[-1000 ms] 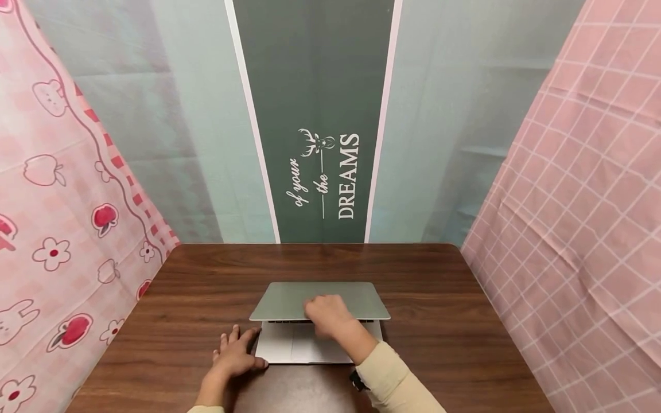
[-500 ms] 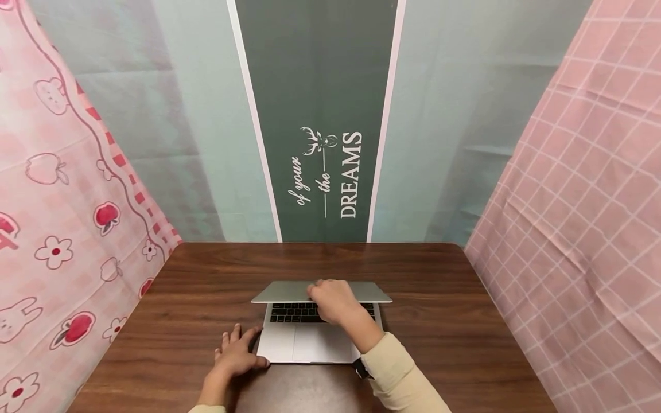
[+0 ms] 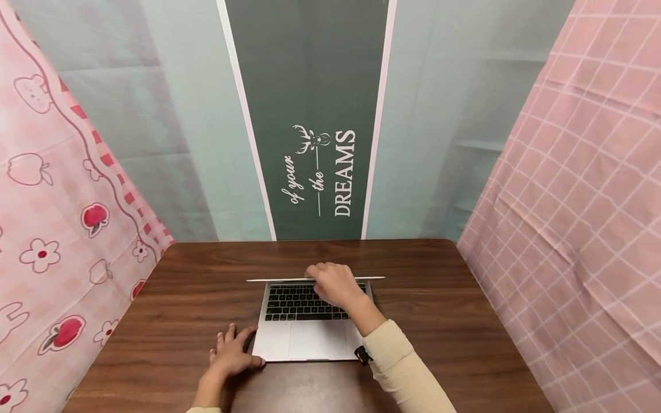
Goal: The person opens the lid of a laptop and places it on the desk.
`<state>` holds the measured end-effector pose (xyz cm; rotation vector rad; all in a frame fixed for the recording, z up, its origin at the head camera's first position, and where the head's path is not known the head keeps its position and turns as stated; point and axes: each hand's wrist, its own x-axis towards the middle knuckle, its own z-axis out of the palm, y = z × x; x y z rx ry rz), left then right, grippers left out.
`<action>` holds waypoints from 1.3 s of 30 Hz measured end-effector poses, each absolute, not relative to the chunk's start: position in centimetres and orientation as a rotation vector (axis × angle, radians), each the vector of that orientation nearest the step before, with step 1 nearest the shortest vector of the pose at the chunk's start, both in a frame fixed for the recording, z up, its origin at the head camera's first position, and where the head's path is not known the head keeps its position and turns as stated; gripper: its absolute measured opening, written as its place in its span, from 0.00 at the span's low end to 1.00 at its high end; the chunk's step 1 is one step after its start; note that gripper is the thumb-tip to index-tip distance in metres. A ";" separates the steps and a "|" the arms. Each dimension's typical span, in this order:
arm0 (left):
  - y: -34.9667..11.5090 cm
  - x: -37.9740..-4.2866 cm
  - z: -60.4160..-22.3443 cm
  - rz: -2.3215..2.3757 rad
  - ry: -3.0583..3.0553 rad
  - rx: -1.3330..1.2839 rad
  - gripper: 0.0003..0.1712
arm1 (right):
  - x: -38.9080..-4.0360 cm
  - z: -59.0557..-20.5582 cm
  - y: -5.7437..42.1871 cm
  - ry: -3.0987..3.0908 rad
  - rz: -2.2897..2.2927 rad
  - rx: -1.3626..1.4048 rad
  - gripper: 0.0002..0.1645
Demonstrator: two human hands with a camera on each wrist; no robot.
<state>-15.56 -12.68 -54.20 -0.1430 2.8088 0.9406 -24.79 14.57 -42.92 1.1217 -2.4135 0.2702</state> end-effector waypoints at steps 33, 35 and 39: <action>-12.7 -15.8 -54.7 0.956 2.823 -0.160 0.48 | -31.7 -43.6 13.9 -2.176 0.167 0.955 0.16; -12.8 -15.8 -54.6 0.961 2.822 -0.161 0.48 | -32.0 -43.5 13.8 -2.191 0.161 0.945 0.16; -12.8 -15.6 -54.4 0.959 2.820 -0.162 0.48 | -32.2 -43.3 13.7 -2.226 0.156 0.933 0.17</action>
